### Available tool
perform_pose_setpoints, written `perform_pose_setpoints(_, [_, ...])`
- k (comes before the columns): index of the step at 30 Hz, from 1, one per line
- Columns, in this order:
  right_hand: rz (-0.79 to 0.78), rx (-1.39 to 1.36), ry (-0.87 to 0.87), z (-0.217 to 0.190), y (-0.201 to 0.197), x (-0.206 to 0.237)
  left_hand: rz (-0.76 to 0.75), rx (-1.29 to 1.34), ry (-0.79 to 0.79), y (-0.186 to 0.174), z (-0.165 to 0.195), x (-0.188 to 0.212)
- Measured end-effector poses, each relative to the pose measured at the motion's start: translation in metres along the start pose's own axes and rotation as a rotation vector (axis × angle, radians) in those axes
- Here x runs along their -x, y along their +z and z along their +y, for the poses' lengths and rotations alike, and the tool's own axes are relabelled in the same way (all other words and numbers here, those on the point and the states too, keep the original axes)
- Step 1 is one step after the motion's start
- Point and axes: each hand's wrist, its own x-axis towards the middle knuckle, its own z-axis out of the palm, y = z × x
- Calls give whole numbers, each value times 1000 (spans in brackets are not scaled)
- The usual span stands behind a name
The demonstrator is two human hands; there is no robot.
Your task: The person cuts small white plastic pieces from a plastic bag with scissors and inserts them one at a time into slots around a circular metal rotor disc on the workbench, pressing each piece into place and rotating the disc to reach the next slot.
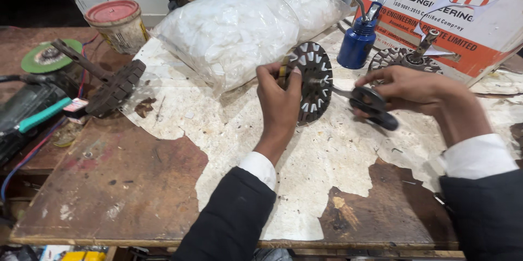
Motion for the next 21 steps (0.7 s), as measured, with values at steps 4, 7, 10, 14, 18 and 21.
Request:
perform_pose_setpoints(4, [37,-84,25,2,-22,19,52,-28,-98,0,6,2])
perform_pose_setpoints(7, [-177,-220,-102,10,-26,20,131,-19,-44,-7,12,-3])
perform_pose_setpoints(10, [-21,-58,-63,11,-28,20,194,-41,18,-17,16,-13])
perform_pose_setpoints(14, [98,-145,-96,14,-36,23,220,-125,71,-19,19,-20])
perform_pose_setpoints(18, [-36,-509,-314,18,-24,15,120,-226,241,-22,23,-24])
perform_pose_setpoints(21, [-179,-613,-509,12,-6,6,92,-298,241,-21,26,-26])
